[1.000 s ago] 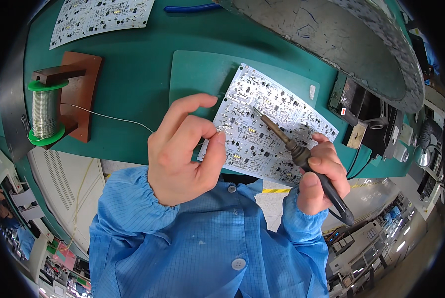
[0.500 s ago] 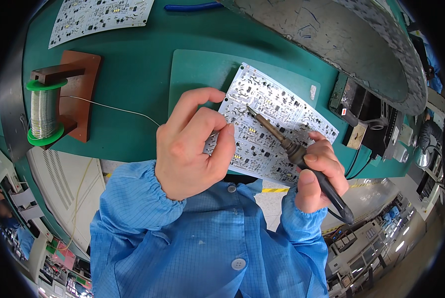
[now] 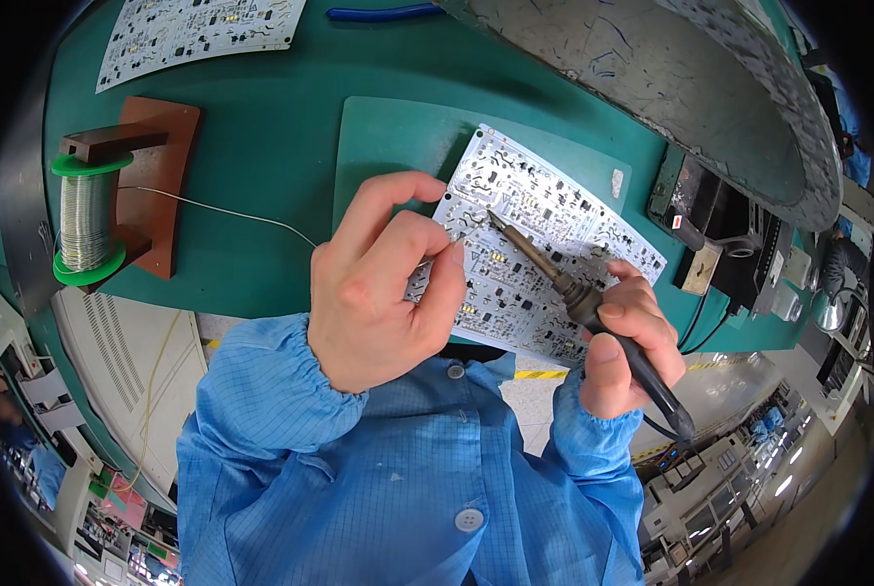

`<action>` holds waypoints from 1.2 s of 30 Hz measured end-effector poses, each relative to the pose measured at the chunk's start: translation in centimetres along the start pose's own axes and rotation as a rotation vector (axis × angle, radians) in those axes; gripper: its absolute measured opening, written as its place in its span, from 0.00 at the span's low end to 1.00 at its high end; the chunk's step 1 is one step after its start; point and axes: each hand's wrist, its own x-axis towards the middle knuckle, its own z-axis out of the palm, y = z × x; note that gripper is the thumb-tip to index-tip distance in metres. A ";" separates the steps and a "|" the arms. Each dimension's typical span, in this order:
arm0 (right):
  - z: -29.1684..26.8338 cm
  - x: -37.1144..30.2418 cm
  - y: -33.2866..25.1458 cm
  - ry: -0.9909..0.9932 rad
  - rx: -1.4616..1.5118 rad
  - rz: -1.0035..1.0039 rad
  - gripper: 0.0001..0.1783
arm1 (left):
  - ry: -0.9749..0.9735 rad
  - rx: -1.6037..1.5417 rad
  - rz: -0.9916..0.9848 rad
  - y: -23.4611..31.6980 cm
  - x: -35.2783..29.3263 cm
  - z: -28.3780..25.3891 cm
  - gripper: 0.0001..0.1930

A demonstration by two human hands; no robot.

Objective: Perform manual soldering and assembly of electronic components onto circuit boards at an industrial workbench.

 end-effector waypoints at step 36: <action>0.1 0.0 0.2 -0.004 0.002 0.002 0.11 | 0.002 -0.018 -0.038 0.1 0.6 0.1 0.06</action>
